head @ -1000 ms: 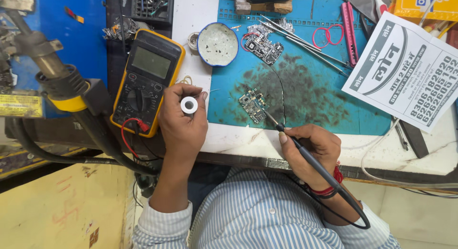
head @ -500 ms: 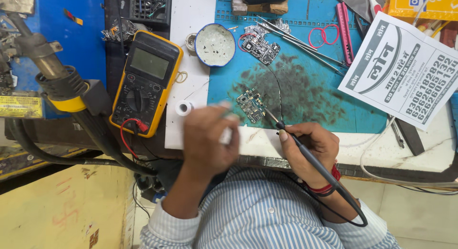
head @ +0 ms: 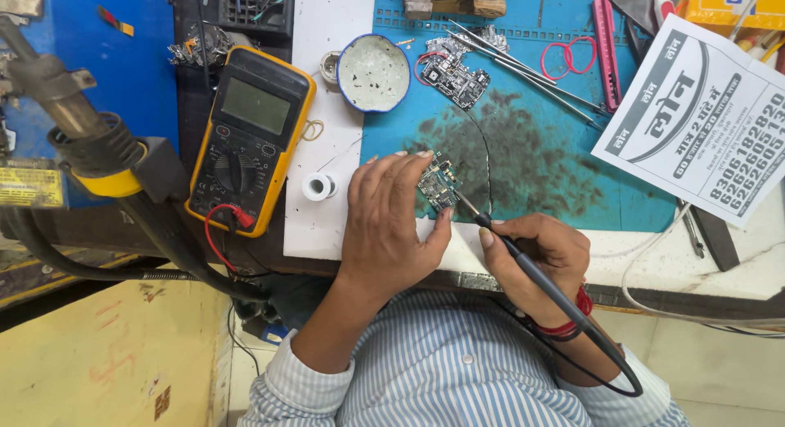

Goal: The person uses a soldering iron and tweezers to solder components on a small circuit board. They repeatedly apply solder to various points on the board while holding it steady with tweezers.

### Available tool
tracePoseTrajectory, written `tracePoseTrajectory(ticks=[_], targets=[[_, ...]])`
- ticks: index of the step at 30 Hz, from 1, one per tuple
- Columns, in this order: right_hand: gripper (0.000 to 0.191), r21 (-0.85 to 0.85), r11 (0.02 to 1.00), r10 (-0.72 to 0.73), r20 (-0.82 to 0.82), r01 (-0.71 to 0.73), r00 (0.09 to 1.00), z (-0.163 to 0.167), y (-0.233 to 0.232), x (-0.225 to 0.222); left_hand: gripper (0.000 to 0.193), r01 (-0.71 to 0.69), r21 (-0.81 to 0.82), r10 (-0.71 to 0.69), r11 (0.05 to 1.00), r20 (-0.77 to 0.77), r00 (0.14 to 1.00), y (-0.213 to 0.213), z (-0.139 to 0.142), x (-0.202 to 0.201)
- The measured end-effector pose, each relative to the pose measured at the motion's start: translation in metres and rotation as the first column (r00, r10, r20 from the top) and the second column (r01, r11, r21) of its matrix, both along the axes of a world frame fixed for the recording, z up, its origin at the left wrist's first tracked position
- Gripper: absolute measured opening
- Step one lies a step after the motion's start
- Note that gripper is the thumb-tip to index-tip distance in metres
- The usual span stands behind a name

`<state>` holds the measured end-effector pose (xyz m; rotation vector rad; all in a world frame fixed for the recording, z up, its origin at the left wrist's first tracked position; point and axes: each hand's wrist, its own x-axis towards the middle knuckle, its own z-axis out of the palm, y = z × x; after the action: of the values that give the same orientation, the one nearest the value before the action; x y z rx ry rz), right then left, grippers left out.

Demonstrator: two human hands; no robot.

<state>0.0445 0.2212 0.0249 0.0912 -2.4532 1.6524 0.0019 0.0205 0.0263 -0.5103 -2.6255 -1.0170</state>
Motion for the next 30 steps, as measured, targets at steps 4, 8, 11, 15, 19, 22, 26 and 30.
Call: tracePoseTrajectory(ticks=[4, 8, 11, 15, 19, 22, 26, 30], targets=[[0.011, -0.036, 0.999, -0.018, 0.029, 0.019, 0.999, -0.0003, -0.0028, -0.0003, 0.069, -0.006, 0.019, 0.006, 1.0, -0.001, 1.0, -0.0012, -0.0029, 0.0001], [0.011, -0.068, 0.998, -0.006, 0.038, 0.008, 0.999, -0.0006, -0.0027, -0.0002, 0.068, -0.008, 0.02, 0.008, 1.0, 0.006, 1.0, -0.0014, -0.003, 0.0005], [0.01, -0.077, 0.997, 0.004, 0.025, -0.002, 1.0, -0.0008, -0.0025, -0.0004, 0.067, -0.006, 0.024, 0.006, 1.0, 0.007, 1.0, -0.0013, -0.003, 0.0004], [0.011, -0.039, 0.999, 0.009, 0.014, -0.008, 1.0, -0.0005, -0.0019, -0.0007, 0.067, -0.006, 0.023, 0.006, 1.0, 0.012, 1.0, -0.0016, -0.003, 0.0008], [0.011, -0.045, 0.999, 0.014, 0.008, -0.014, 1.0, -0.0006, -0.002, -0.0002, 0.065, -0.003, 0.026, 0.003, 1.0, 0.016, 1.0, -0.0011, -0.003, 0.0013], [0.011, -0.042, 0.999, 0.011, 0.001, -0.011, 1.0, -0.0007, -0.0013, -0.0008, 0.065, -0.002, 0.027, 0.002, 1.0, 0.017, 1.0, -0.0008, -0.0029, 0.0005], [0.011, -0.037, 0.999, 0.022, -0.006, -0.022, 1.0, -0.0002, -0.0004, -0.0011, 0.065, -0.002, 0.022, 0.001, 1.0, 0.01, 1.0, -0.0003, -0.0028, 0.0004], [0.011, -0.063, 0.998, 0.013, 0.02, -0.012, 1.0, -0.0003, -0.0018, -0.0002, 0.065, 0.001, 0.025, -0.002, 1.0, 0.014, 1.0, -0.0004, -0.0027, 0.0002]])
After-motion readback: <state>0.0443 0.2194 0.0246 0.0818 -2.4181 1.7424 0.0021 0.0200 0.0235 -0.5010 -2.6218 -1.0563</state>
